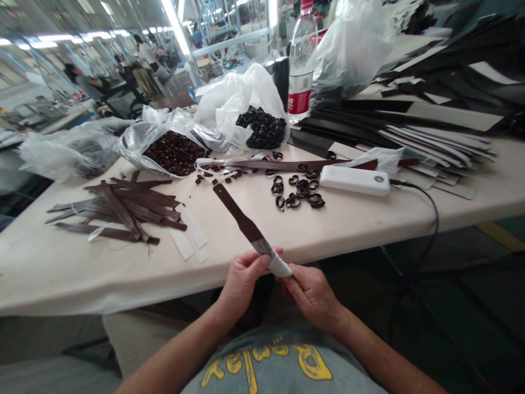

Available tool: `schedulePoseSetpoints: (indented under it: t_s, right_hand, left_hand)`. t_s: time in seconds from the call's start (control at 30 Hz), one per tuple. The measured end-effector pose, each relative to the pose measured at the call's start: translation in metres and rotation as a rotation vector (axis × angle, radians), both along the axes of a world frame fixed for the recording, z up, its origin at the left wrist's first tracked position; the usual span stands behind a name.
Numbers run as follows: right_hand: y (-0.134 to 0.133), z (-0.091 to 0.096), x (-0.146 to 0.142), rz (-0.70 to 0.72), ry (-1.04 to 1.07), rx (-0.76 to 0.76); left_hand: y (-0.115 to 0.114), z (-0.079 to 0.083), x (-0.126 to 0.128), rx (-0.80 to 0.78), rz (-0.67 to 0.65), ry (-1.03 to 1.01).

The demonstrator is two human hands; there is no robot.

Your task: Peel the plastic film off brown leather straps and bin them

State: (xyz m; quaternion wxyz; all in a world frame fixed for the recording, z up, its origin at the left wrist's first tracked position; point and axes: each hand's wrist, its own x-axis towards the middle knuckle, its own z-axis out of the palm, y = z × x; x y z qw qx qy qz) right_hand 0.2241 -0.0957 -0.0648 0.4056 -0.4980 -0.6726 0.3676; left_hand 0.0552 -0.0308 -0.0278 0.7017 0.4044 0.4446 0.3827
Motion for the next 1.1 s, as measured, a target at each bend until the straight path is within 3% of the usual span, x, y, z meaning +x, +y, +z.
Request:
schedulePoseSetpoints:
  t_s: [0.07, 0.23, 0.47, 0.53, 0.67, 0.73, 0.87, 1.0, 1.1]
  right_hand:
    - [0.000, 0.000, 0.001, 0.006, -0.007, 0.007]
    - [-0.004, -0.003, 0.004, 0.072, -0.040, -0.049]
    - [-0.001, -0.001, 0.004, 0.086, -0.005, -0.106]
    - [0.000, 0.002, 0.008, 0.150, 0.011, -0.156]
    - [0.003, 0.012, 0.021, 0.287, -0.031, -0.274]
    - [0.006, 0.018, 0.026, 0.331, -0.043, -0.340]
    - [0.008, 0.024, 0.029, 0.370, 0.025, -0.405]
    - [0.006, 0.017, 0.020, 0.329, 0.162, -0.559]
    - [0.005, 0.013, 0.022, 0.326, 0.127, -0.619]
  left_hand:
    - [-0.005, -0.001, 0.000, 0.013, -0.016, -0.010]
    - [0.016, 0.012, -0.011, 0.196, 0.190, -0.106]
    - [0.006, 0.005, -0.012, 0.076, -0.105, 0.121]
    - [0.007, 0.006, -0.020, 0.113, -0.079, 0.136]
    - [0.024, 0.015, -0.048, 0.224, 0.126, 0.198]
    - [0.030, 0.018, -0.058, 0.257, 0.165, 0.256]
    - [0.026, 0.019, -0.061, 0.294, 0.116, 0.319]
    - [0.017, 0.016, -0.059, 0.321, 0.034, 0.355]
    - [0.017, 0.016, -0.066, 0.347, 0.093, 0.384]
